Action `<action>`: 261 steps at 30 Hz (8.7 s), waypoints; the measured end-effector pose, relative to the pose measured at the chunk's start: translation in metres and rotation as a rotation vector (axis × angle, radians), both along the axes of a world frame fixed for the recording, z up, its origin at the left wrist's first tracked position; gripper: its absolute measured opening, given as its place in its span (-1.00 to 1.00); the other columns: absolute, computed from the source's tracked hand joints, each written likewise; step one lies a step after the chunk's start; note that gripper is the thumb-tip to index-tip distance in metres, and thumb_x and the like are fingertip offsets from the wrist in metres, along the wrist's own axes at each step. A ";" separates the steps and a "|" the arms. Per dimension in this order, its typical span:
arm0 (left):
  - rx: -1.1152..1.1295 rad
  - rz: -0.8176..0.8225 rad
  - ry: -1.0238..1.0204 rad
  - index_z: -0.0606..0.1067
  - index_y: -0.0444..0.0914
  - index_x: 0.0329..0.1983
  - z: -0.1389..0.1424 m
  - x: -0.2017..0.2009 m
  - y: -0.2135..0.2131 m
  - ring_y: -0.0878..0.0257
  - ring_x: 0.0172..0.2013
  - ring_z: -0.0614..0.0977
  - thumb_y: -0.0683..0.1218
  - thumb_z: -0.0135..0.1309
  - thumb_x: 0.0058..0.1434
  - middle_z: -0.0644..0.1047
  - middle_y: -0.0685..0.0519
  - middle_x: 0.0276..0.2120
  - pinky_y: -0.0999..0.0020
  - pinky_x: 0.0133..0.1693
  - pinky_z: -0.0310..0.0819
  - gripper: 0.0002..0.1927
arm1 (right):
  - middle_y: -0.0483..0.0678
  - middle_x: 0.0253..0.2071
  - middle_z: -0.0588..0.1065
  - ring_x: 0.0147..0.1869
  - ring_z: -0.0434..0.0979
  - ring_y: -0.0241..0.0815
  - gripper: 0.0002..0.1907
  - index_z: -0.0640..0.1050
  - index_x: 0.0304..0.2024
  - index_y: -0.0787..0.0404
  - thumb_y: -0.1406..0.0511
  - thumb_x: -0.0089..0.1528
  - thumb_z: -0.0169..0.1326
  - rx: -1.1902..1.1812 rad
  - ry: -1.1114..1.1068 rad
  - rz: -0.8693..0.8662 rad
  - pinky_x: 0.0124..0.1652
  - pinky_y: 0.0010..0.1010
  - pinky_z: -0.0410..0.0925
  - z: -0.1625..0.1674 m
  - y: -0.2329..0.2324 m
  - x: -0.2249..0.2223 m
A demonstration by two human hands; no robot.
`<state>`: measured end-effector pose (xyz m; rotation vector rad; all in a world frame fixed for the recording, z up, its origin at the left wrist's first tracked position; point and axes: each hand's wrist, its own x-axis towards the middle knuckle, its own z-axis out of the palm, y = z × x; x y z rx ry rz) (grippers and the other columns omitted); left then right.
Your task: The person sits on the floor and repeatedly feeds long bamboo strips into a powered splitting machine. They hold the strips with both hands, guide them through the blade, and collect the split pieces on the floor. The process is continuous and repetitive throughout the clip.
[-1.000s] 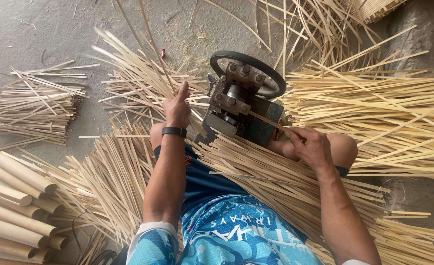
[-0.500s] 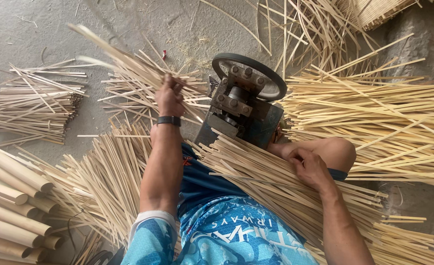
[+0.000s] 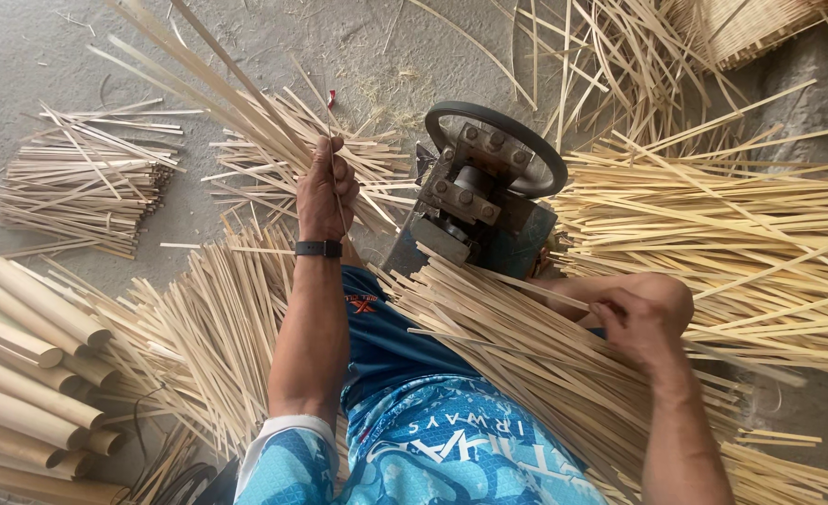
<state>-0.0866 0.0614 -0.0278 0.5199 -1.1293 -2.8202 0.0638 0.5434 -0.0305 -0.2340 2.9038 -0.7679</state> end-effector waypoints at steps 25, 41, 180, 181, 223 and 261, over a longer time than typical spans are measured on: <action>-0.332 -0.058 -0.038 0.56 -0.40 -0.02 0.001 -0.005 0.057 0.46 -0.66 0.42 0.03 0.30 0.22 0.65 -0.12 -0.27 0.62 -0.70 0.21 -0.56 | 0.09 -0.22 0.65 -0.23 0.69 -0.05 -0.69 0.66 0.01 0.15 0.15 0.28 0.20 -0.085 -0.240 -0.177 -0.15 -0.28 0.51 0.012 -0.041 -0.024; -0.565 -0.033 0.163 0.57 -0.33 -0.15 -0.003 -0.008 0.067 0.43 -0.43 0.57 -0.03 0.17 0.42 0.69 -0.05 -0.28 0.57 -0.45 0.46 -0.76 | -0.01 -0.19 0.71 -0.31 0.65 -0.27 -0.67 0.73 -0.13 0.22 0.16 0.19 0.14 0.356 0.464 0.185 -0.22 -0.52 0.47 0.016 -0.018 0.002; -0.368 -0.023 -0.176 0.51 -0.40 -0.06 -0.026 0.020 0.037 0.52 -0.63 0.36 0.12 0.34 0.17 0.61 0.01 -0.37 0.61 -0.65 0.27 -0.46 | -0.14 -0.55 0.60 -0.64 0.48 -0.31 -0.47 0.68 -0.50 0.04 -0.09 0.38 0.01 0.344 -0.147 -0.097 -0.59 -0.47 0.30 -0.013 0.015 -0.007; -0.392 -0.020 -0.166 0.53 -0.41 -0.04 -0.026 0.017 0.042 0.52 -0.64 0.36 0.13 0.35 0.14 0.63 -0.01 -0.34 0.61 -0.66 0.29 -0.44 | -0.12 -0.65 0.57 -0.64 0.49 -0.26 -0.49 0.71 -0.45 0.00 -0.09 0.39 -0.02 0.463 -0.219 -0.092 -0.56 -0.42 0.31 -0.016 0.001 -0.013; -1.135 -0.008 -0.469 0.65 -0.29 -0.31 -0.023 -0.024 -0.116 0.44 -0.55 0.57 -0.02 0.19 0.29 0.65 0.05 -0.49 0.48 -0.47 0.44 -0.77 | 0.11 -0.11 0.60 -0.05 0.62 0.13 -0.77 0.65 -0.09 0.21 0.29 0.23 0.13 -0.143 -0.131 -0.115 -0.06 -0.21 0.44 -0.012 -0.077 0.010; -0.349 -0.286 -0.083 0.61 -0.37 -0.08 0.035 0.012 -0.134 0.44 -0.55 0.46 -0.07 0.16 0.39 0.56 0.09 -0.46 0.61 -0.56 0.30 -0.76 | 0.16 0.24 0.38 0.37 0.34 0.22 -0.44 0.51 0.15 0.24 0.00 0.26 0.17 0.301 0.920 0.311 0.29 0.07 0.19 0.120 -0.190 -0.117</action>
